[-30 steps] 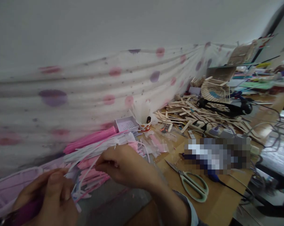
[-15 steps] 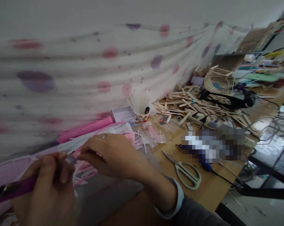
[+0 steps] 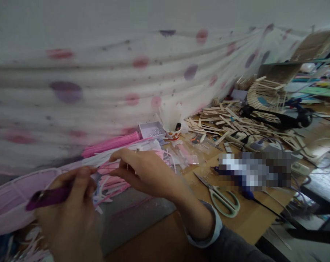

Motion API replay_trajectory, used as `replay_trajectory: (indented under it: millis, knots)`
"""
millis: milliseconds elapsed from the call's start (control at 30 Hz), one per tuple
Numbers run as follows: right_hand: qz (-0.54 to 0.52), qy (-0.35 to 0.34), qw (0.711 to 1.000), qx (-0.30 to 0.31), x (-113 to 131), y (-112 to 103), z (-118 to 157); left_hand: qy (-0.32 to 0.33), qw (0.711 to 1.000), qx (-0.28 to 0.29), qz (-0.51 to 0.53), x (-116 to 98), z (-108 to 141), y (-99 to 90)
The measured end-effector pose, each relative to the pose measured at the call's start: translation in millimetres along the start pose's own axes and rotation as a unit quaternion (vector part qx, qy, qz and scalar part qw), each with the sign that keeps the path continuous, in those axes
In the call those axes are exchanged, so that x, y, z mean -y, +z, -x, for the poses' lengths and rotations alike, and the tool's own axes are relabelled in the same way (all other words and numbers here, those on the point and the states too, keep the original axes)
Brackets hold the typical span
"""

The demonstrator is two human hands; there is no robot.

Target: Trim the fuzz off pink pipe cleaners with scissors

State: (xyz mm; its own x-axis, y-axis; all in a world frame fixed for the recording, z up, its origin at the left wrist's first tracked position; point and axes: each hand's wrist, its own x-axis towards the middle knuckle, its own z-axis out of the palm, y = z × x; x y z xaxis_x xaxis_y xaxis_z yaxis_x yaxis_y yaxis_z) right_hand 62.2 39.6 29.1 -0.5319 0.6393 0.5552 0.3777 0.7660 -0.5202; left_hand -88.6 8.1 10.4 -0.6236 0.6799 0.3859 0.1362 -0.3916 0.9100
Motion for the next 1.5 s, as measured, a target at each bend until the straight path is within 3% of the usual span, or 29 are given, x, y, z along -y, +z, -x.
replay_trajectory:
  millis: [133,367,500,667,967,1167,1400,1500]
  knots:
    - [0.018,-0.027,0.998,-0.046,-6,4,3,-0.036,0.995,0.05,0.083,6,3,5.3]
    - [0.009,-0.099,0.992,-0.082,-14,-4,5,0.015,0.994,0.108,0.006,14,3,3.6]
    - [-0.015,-0.126,0.988,-0.087,-13,-6,4,0.044,0.994,0.094,-0.042,5,6,3.9]
    - [-0.006,-0.097,0.992,-0.081,-13,-6,5,0.076,0.99,0.059,-0.105,-8,12,4.1]
    - [0.046,-0.072,0.994,-0.072,-15,-10,6,0.126,0.978,0.086,-0.144,-4,10,1.1]
    - [0.083,-0.089,0.991,-0.05,-12,-15,11,0.145,0.968,0.065,-0.197,-4,5,-10.8]
    - [0.099,-0.134,0.986,-0.019,2,-20,19,0.185,0.958,0.08,-0.206,-18,15,-25.7]
    - [0.106,-0.144,0.984,-0.017,4,-22,22,0.199,0.947,0.036,-0.249,-23,17,-43.3]
